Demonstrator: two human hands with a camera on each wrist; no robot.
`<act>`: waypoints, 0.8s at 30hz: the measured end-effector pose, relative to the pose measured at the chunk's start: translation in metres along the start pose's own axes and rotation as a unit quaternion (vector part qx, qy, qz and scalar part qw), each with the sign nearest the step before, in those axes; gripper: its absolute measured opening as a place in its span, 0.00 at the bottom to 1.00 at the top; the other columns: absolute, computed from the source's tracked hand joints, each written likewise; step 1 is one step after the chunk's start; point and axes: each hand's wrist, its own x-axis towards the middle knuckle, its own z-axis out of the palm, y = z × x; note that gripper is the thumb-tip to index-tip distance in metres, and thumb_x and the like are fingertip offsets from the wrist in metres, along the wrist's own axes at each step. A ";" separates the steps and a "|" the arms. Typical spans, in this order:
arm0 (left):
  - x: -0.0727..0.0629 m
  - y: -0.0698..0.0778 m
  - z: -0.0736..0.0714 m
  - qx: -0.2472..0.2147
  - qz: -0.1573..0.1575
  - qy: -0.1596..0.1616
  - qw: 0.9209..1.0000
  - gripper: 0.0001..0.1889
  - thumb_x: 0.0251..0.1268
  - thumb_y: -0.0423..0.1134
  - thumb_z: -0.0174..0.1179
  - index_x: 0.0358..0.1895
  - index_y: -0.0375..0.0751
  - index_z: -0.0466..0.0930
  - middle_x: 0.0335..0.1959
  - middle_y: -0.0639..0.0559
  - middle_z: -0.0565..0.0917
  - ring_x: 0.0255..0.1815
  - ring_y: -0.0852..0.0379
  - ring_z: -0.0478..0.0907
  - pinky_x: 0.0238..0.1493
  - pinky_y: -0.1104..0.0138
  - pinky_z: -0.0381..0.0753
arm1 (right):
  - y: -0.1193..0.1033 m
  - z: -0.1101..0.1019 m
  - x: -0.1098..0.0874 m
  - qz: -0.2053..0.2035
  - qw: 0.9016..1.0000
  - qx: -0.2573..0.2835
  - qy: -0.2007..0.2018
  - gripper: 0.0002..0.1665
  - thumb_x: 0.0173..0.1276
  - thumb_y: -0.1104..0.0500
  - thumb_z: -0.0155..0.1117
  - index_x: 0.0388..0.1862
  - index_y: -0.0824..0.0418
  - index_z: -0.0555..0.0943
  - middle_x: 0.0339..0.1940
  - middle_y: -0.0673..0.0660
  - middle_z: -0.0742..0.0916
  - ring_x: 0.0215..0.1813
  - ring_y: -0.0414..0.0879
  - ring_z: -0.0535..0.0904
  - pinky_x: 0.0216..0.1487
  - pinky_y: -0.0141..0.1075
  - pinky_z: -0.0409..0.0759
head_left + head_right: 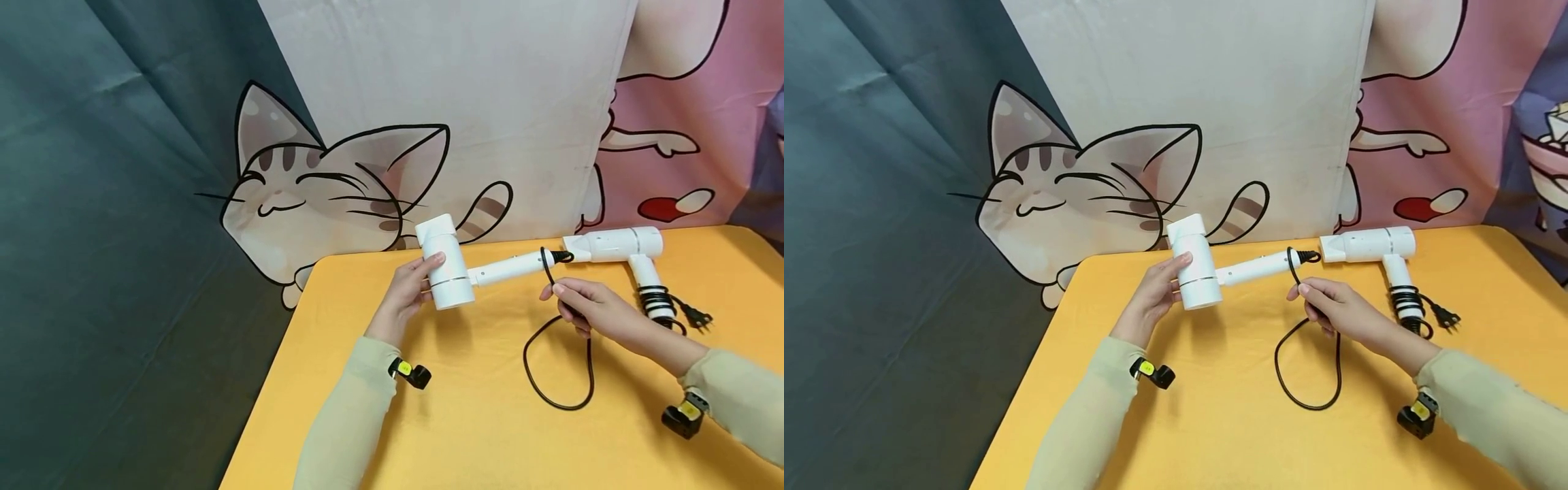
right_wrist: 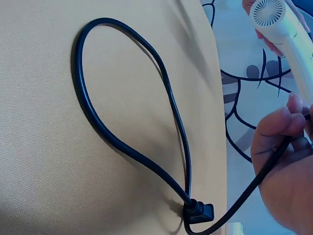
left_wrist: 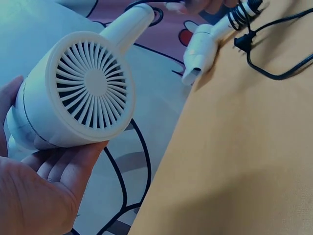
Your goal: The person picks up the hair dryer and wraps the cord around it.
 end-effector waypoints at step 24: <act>-0.015 -0.002 -0.014 0.015 0.022 -0.142 0.989 0.24 0.73 0.39 0.57 0.62 0.20 0.77 0.37 0.51 0.89 0.34 0.58 0.87 0.33 0.68 0.87 | 0.023 -0.044 0.005 0.062 0.993 0.004 -0.099 0.16 0.88 0.61 0.51 0.47 0.68 0.84 0.19 0.52 0.74 0.22 0.46 0.75 0.25 0.41 0.76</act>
